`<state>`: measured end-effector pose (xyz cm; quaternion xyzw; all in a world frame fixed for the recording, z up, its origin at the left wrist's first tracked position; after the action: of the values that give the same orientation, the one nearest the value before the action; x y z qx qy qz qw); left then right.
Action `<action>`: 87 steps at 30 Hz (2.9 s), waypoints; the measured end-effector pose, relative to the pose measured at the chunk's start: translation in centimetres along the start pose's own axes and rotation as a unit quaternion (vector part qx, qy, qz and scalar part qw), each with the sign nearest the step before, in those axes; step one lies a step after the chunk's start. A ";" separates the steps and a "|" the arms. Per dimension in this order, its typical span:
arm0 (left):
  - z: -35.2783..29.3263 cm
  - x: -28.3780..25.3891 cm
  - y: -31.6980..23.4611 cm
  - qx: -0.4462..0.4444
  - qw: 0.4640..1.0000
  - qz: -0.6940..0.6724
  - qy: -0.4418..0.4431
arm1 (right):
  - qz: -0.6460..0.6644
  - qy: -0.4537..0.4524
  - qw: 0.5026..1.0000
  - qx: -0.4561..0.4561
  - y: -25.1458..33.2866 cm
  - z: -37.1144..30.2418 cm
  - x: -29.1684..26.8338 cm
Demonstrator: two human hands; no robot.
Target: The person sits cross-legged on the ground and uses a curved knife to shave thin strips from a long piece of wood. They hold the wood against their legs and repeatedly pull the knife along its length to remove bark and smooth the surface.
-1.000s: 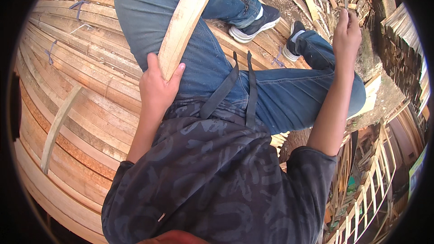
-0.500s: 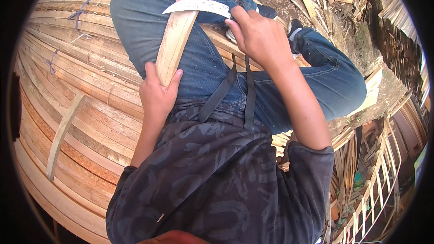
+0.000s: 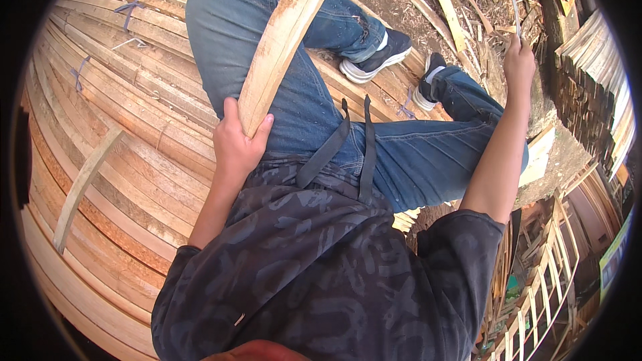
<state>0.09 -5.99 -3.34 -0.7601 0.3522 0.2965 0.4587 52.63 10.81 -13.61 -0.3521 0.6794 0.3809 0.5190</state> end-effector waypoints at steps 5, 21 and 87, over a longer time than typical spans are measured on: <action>0.3 -0.3 -0.5 -0.027 0.998 -0.029 0.038 | 0.132 0.016 0.991 -0.027 3.1 -8.0 -1.3; 1.9 -2.4 1.0 0.004 0.968 -0.221 0.120 | 0.168 0.051 0.910 -0.375 21.8 -20.2 0.2; 0.2 -0.2 0.2 0.004 0.999 -0.045 -0.029 | 0.209 0.071 0.955 -0.198 14.5 -20.8 -4.2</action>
<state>-0.19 -5.85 -3.36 -0.7647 0.3051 0.2955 0.4845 31.79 -0.52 -3.80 -0.3241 0.6837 0.5822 0.2976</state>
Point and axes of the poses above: each hand's wrist, its own z-axis towards the middle knuckle, its own x-axis out of the palm, y = z × x, the point moved 1 cm from there along z, towards the middle knuckle
